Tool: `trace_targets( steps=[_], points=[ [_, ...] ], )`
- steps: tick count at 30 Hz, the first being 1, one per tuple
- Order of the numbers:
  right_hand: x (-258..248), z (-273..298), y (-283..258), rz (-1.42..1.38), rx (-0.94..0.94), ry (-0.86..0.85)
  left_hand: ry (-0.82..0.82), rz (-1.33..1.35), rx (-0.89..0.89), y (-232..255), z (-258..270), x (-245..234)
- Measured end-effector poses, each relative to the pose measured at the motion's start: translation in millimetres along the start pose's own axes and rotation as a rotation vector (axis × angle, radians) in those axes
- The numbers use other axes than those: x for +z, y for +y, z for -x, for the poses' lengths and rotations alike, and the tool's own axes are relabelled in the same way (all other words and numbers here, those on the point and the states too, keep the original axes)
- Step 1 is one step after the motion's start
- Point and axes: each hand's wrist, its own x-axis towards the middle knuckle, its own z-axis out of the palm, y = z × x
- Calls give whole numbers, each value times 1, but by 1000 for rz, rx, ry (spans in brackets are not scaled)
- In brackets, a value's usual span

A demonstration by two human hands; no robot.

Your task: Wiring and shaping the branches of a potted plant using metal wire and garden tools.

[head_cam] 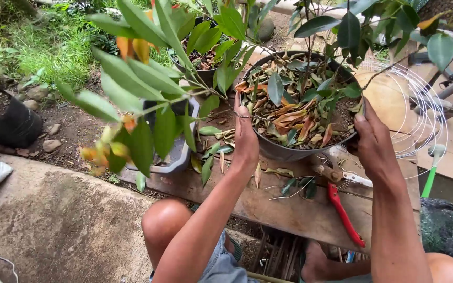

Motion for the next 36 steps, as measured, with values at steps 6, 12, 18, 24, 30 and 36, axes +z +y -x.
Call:
trace_targets(
  steps=[6, 12, 18, 24, 30, 36],
  points=[
    [-3, 12, 14, 181, -133, 202, 196, -144, 158, 5, -2, -6],
    [54, 83, -9, 344, -788, 511, 245, -159, 451, 42, 23, -39],
    [117, 54, -40, 346, -987, 331, 233, -168, 652, 23, 14, -62],
    [141, 37, -50, 382, -988, 337, 45, -301, 758, 64, 28, -63],
    [147, 31, -44, 402, -992, 406, -94, -238, 636, 71, 10, -65],
    [146, 27, -46, 353, -984, 397, -152, -206, 513, 71, 2, -75]
  ],
)
